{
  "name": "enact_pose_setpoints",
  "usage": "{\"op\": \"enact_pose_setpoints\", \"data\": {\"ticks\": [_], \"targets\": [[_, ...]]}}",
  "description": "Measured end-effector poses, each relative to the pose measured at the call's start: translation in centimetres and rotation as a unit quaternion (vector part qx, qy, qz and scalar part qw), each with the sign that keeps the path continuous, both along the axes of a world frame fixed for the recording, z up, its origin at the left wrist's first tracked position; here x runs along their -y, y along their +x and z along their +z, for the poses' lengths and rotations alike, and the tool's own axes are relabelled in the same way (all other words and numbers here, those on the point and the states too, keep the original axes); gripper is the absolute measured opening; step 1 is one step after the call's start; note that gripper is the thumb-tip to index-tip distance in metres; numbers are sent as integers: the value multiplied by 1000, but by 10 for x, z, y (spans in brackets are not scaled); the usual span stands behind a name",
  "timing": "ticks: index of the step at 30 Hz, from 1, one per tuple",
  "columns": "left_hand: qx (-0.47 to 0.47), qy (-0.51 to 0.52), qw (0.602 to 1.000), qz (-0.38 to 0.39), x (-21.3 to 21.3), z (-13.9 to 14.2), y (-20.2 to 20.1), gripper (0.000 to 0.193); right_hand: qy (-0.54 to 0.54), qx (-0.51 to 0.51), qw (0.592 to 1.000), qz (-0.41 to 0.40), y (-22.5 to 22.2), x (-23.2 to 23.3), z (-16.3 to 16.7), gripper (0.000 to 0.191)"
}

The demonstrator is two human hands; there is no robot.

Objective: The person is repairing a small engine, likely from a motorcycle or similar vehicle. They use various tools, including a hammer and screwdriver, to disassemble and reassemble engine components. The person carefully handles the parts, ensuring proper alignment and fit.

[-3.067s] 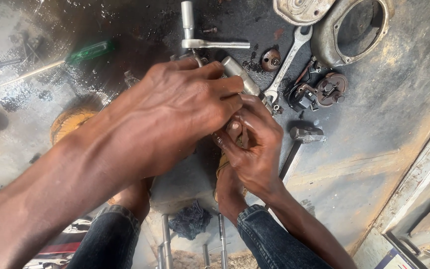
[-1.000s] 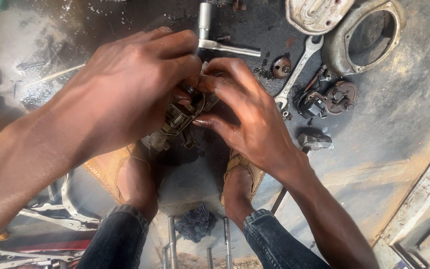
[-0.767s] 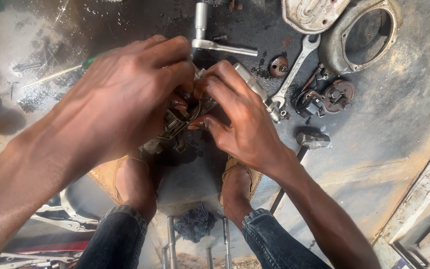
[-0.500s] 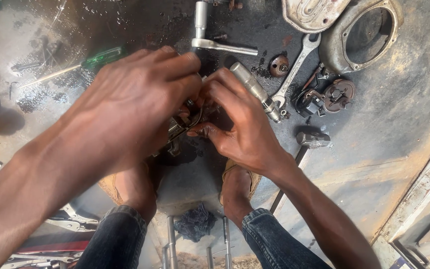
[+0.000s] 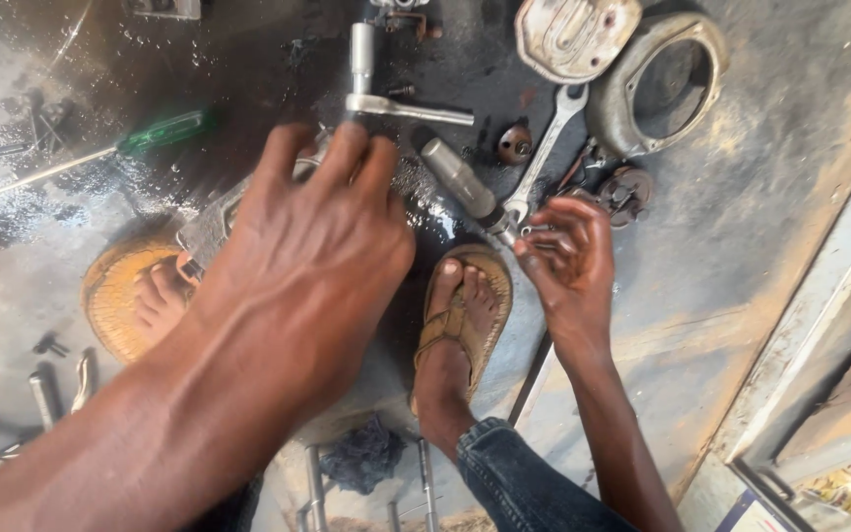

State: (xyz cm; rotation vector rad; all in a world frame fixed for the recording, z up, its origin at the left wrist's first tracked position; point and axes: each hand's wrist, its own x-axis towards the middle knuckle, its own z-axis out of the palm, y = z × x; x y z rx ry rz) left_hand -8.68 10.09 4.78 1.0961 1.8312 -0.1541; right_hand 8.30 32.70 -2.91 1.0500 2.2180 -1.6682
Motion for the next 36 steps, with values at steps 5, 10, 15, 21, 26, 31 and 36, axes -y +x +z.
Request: {"op": "enact_pose_setpoints", "data": {"ticks": [5, 10, 15, 21, 26, 31, 36], "targets": [[-190, 189, 961, 74, 4, 3, 8, 39, 10, -31, 998, -58, 13, -18, -2, 45], [-85, 120, 982, 121, 13, -8, 16, 37, 62, -2, 998, -29, 23, -25, -13, 42], [-159, 199, 952, 170, 19, -16, 24, 49, 107, 25, 993, -51, 33, -35, -16, 37], [-67, 243, 942, 224, 31, 12, 10, 44, 32, -32, 998, -40, 39, -10, -22, 37], [-120, 315, 913, 231, 56, 7, 20, 61, 45, 40, 998, -30, 40, 10, -23, 34], [-272, 336, 821, 374, 133, -27, 12, 56, 83, 56, 995, -2, 33, 13, -21, 30], [-265, 217, 830, 441, 221, -82, -10, 47, 84, 28, 996, 30, 15, 24, -15, 25]]}}
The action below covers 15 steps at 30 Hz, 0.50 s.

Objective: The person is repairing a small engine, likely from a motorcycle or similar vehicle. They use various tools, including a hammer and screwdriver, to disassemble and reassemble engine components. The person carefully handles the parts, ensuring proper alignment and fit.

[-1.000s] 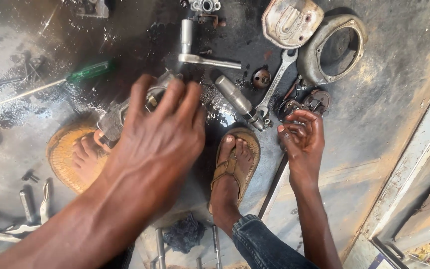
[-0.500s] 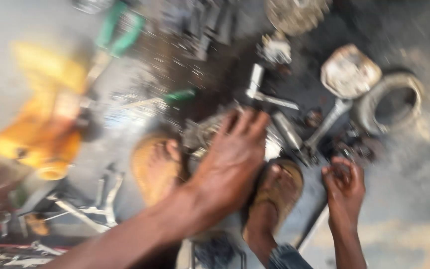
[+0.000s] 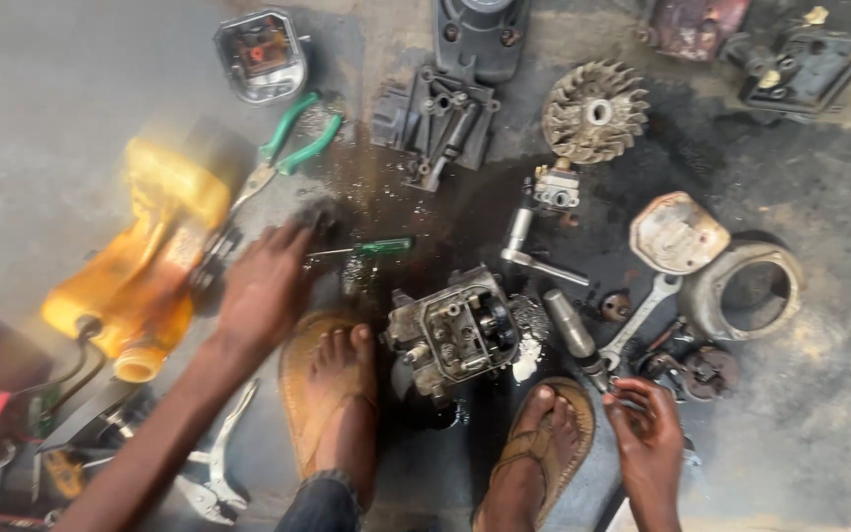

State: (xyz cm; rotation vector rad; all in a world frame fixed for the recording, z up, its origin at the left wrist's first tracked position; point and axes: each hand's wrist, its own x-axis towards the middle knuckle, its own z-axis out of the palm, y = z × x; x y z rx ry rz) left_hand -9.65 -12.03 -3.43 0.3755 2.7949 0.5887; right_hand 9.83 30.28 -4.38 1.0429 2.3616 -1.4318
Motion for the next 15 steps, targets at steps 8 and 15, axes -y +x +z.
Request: {"op": "enact_pose_setpoints", "data": {"ticks": [8, 15], "targets": [[7, 22, 1000, 9, 2, -6, 17, 41, 10, -80, 993, 89, -41, 24, 31, 18], [140, 147, 967, 154, -57, 84, 23, 16, -157, -134, 969, 137, -92, 57, 75, 36]]}}
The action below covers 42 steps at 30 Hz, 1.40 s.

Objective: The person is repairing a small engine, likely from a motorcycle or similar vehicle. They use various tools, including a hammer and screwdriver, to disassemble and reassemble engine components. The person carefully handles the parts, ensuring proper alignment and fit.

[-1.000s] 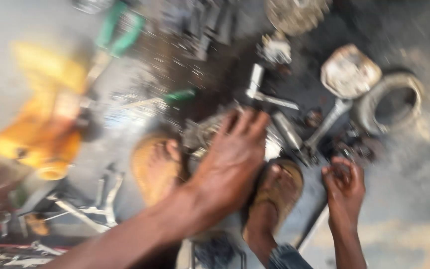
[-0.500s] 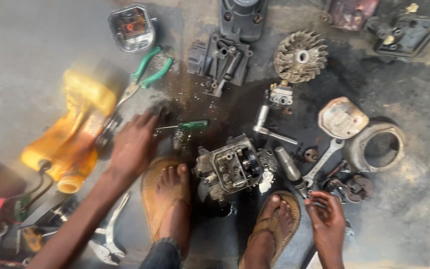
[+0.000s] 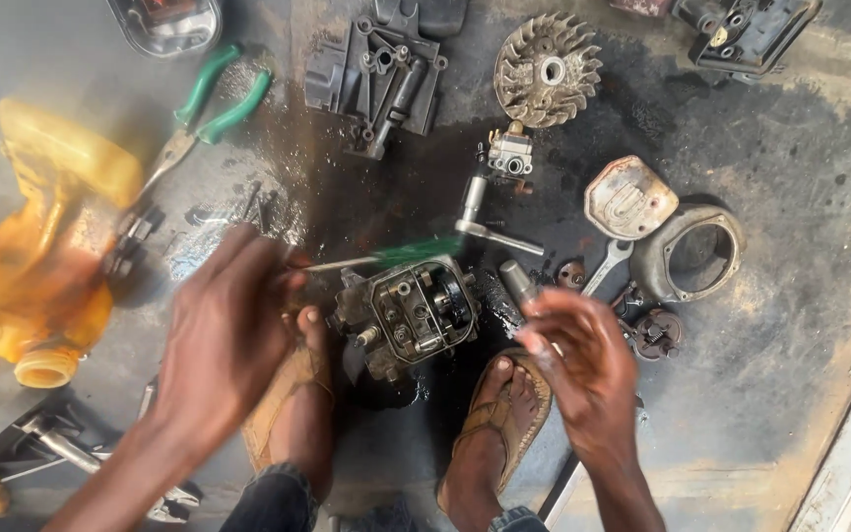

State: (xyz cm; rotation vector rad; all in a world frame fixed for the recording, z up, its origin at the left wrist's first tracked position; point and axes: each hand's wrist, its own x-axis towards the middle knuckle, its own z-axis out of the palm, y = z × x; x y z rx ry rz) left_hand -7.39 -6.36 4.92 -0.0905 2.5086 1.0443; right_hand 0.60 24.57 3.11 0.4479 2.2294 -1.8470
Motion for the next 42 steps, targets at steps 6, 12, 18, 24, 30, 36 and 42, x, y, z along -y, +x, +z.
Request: {"op": "enact_pose_setpoints", "data": {"ticks": [6, 12, 18, 24, 30, 36, 42], "targets": [[-14, 222, 974, -52, -63, 37, 4, 34, -313, -1, 946, -81, -20, 29, 23, 35], [2, 220, 957, -190, -83, 14, 5, 28, -179, -114, 959, -186, -24, 4, 11, 12], [-79, 94, 945, -303, -75, -15, 4, 71, -89, -104, 974, -179, -33, -12, -19, 22], [-83, 83, 946, -301, -73, -26, 15, 70, -150, -100, 970, -165, -33, -18, -26, 17], [-95, 131, 946, -279, -68, -31, 18, 69, -161, -98, 974, -123, -38, -12, -22, 16], [-105, 126, 947, -275, -70, -45, 25, 71, -72, -85, 993, -38, -67, -3, -11, 18], [-129, 106, 942, -292, -73, -62, 32, 70, 9, 61, 997, 42, -105, 6, 7, 13]]}}
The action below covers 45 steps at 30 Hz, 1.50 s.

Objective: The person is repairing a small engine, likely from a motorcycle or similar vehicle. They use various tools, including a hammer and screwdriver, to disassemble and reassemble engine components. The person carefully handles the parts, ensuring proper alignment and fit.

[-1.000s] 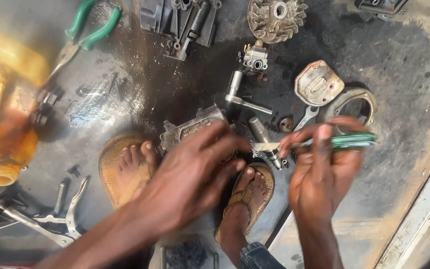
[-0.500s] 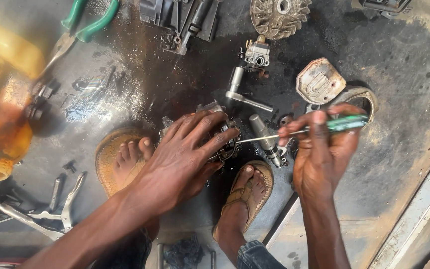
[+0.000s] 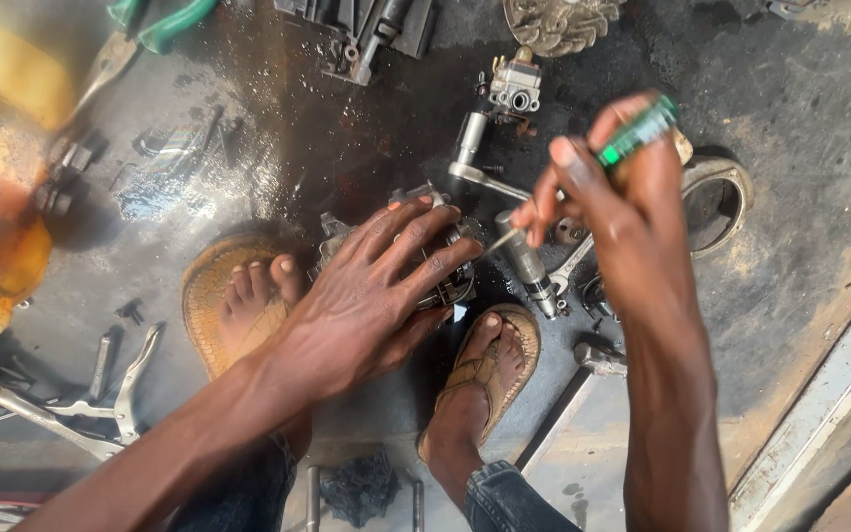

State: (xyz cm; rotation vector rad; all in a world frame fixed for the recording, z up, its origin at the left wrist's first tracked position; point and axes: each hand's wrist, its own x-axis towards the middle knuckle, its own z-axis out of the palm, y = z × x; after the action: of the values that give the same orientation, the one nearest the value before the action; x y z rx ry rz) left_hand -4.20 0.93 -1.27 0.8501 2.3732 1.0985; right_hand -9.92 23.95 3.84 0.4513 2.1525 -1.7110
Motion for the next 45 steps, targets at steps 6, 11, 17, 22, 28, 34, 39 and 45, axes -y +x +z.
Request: {"op": "enact_pose_setpoints", "data": {"ticks": [6, 11, 17, 22, 28, 34, 39, 45], "targets": [[-4, -18, 1000, -23, -4, -3, 2, 70, -9, 89, 989, 115, -35, 13, -10, 10], [-10, -1, 999, -38, -7, 0, -1, 68, -21, 130, 978, 160, -45, 19, -25, 11], [-6, 7, 999, -34, -1, -3, -5, 69, -90, 144, 973, 155, -48, 14, -30, 13], [1, 8, 999, -34, 2, -5, -10, 71, -61, 64, 995, 45, -26, 1, -30, 13], [78, -13, 993, -87, 8, 15, -33, 46, -19, -99, 985, -137, 30, -38, -22, 14], [-183, -101, 946, -246, -21, 38, -73, 44, 159, 36, 977, -136, 106, -73, -57, 11], [-198, -263, 818, -471, -34, 51, -69, 56, 178, 124, 961, -169, 167, -84, -82, 7], [-499, -323, 617, -515, -28, 22, -44, 102, 240, 261, 933, -67, 214, -92, -90, 15]]}}
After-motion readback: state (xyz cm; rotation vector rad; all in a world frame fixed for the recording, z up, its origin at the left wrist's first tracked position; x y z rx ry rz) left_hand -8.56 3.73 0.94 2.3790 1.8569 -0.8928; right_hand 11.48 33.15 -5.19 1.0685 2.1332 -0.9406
